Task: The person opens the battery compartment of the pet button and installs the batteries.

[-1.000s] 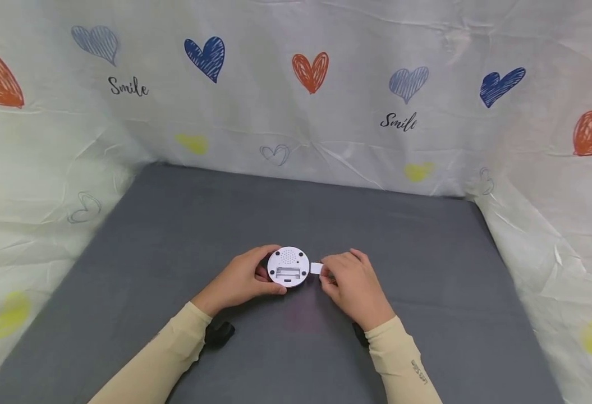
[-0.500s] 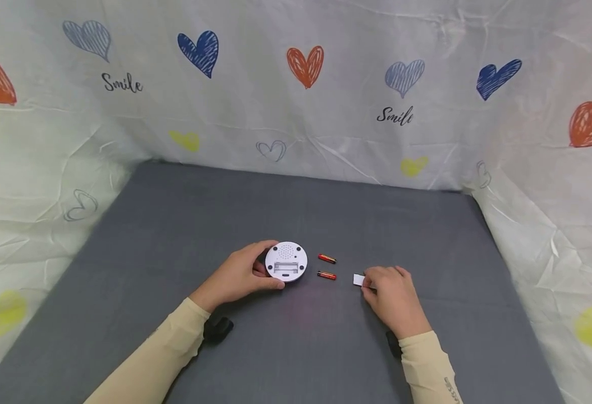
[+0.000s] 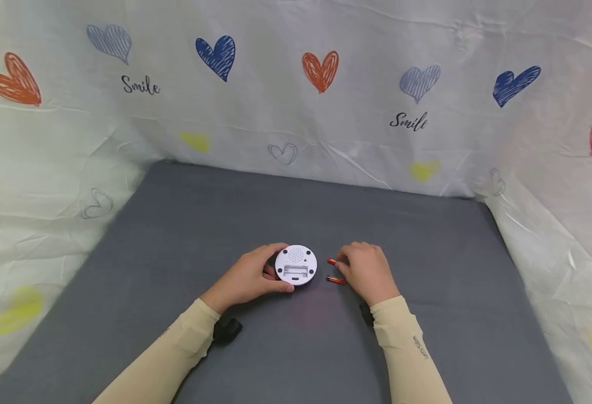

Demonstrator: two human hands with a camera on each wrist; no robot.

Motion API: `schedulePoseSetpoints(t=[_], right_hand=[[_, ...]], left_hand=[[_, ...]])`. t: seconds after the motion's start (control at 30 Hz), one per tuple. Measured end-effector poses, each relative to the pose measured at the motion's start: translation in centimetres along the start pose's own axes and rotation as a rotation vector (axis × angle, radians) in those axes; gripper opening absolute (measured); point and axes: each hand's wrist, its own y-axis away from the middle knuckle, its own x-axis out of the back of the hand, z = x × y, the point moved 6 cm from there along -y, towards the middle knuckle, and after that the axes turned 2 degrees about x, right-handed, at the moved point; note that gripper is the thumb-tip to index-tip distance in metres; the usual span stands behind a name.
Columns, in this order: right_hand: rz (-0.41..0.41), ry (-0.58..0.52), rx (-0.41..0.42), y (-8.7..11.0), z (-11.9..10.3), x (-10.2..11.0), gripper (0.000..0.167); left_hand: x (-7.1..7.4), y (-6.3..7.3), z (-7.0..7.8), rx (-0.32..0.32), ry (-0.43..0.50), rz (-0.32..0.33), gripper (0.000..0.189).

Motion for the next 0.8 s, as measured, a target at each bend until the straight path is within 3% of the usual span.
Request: schedulePoseSetpoints(t=[0.27, 0.5, 0.8], right_hand=[[-0.060, 0.025, -0.019, -0.9, -0.7, -1.4, 0.006], [-0.011, -0.033, 0.022, -1.1, -1.5, 0.1, 0.008], [0.056, -0.085, 0.138, -0.7, -4.7, 1.9, 0.012]], left_hand=[[-0.2, 0.2, -0.1, -0.012, 0.018, -0.014, 0.095], [0.1, 0.1, -0.1, -0.019, 0.015, -0.007, 0.093], [0.0, 0.2, -0.2, -0.025, 0.007, -0.006, 0.093]])
